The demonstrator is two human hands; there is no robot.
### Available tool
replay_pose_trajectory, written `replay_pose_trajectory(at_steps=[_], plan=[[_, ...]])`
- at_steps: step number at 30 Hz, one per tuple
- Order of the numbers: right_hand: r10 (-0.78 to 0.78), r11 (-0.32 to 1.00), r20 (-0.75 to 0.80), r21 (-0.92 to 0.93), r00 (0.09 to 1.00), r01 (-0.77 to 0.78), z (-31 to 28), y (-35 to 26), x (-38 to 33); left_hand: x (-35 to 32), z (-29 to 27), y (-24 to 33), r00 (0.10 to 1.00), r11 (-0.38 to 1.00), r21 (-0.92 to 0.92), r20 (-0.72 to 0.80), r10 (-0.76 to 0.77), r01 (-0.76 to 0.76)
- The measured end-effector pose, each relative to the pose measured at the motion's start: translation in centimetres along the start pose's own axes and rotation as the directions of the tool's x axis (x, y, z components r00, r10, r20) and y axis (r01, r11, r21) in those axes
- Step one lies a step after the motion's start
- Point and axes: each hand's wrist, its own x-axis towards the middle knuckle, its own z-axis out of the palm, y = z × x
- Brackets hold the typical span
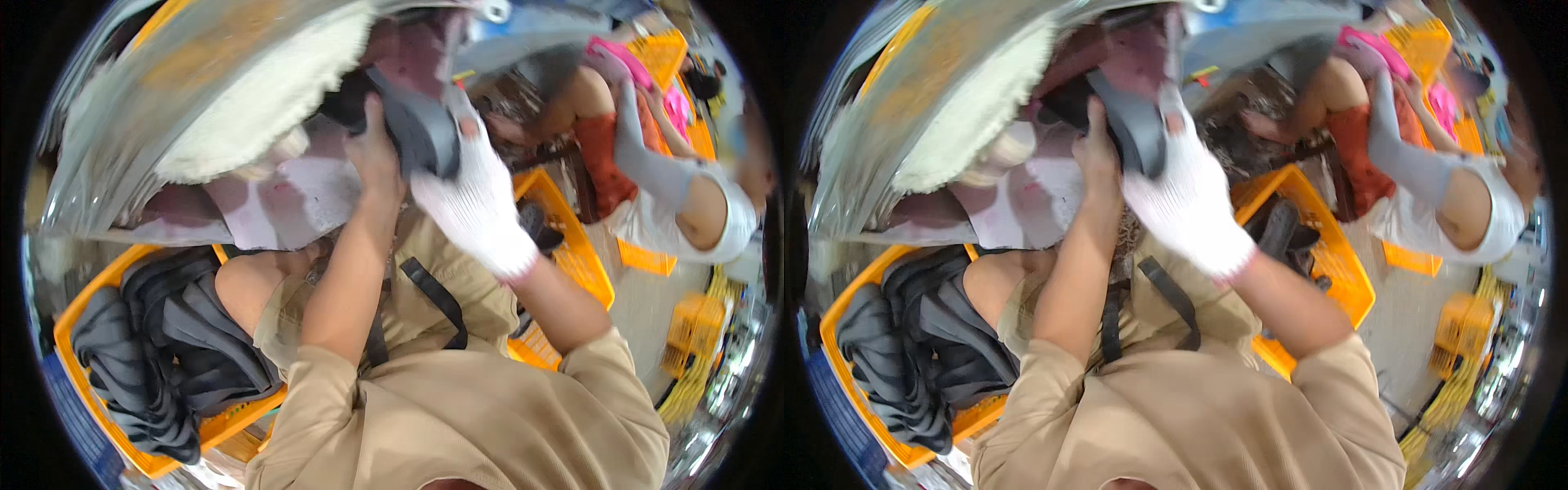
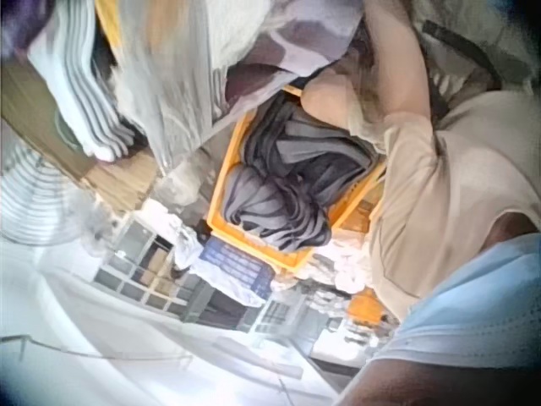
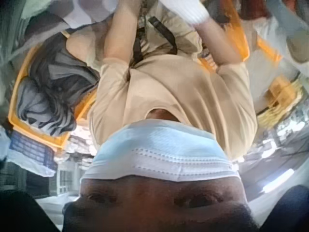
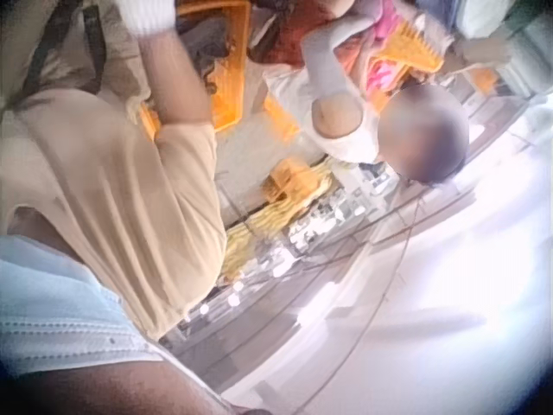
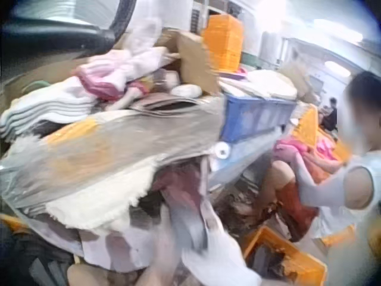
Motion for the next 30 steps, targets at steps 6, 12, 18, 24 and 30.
replay_pose_trajectory(at_steps=[6, 12, 18, 24, 30], plan=[[-0.047, 0.990, -0.031, -0.132, 0.998, 0.042, 4.8, 4.1, 8.8, 4.6, -4.0, 8.4, 0.948, 0.613, 0.773, 0.294, -0.119, -0.163], [0.078, 0.997, 0.129, 0.020, 0.989, -0.081, 6.0, 2.6, 9.8, -2.4, -6.9, 4.7, 0.967, 0.841, 0.539, 0.186, -0.176, 0.049], [-0.396, 0.472, 0.547, -0.568, 0.738, 0.674, 0.0, -1.0, 0.5, 3.5, -2.3, 2.0, 0.955, 0.955, 0.063, 0.051, -0.293, 0.290], [-0.597, 0.479, 0.594, -0.275, 0.539, 0.834, 1.1, 4.7, -3.7, -4.1, -8.9, 6.3, 0.688, 0.659, -0.317, 0.583, -0.432, 0.682], [-0.604, 0.684, 0.269, -0.309, 0.750, 0.661, 9.4, 5.4, -4.9, 2.1, -10.4, 5.7, 0.871, 0.754, -0.447, 0.148, -0.468, 0.481]])
